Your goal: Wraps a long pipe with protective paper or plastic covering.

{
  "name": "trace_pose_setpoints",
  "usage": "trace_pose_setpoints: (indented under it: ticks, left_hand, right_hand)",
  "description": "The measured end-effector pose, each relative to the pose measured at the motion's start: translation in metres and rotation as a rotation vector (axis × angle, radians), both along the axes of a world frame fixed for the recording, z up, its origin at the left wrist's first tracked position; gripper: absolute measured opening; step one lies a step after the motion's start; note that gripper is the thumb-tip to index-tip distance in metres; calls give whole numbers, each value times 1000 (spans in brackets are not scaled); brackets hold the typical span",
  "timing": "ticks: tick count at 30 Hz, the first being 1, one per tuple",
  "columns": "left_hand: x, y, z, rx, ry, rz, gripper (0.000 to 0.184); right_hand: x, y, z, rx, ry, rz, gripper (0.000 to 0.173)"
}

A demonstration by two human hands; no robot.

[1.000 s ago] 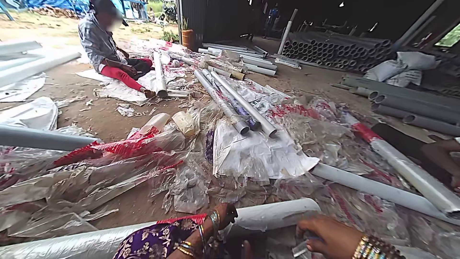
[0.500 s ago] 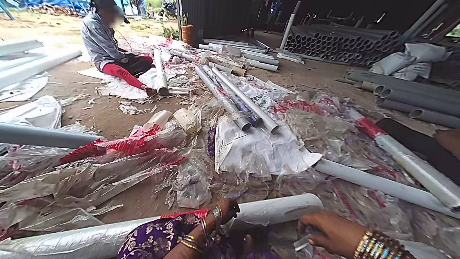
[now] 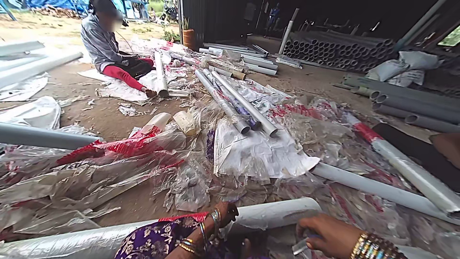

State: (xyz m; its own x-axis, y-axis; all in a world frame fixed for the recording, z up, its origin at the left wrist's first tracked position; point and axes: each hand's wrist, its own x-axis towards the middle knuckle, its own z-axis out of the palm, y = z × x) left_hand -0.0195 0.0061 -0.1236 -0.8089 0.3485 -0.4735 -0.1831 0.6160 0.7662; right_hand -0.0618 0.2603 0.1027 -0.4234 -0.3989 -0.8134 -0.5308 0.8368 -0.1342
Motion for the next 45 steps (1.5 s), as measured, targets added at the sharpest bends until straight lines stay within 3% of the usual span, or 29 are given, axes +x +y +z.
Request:
trace_pose_setpoints:
  ticks: [45]
  left_hand:
    - [0, 1, -4, 11, 16, 5, 32]
  right_hand:
    - [1, 0, 1, -11, 3, 22, 32]
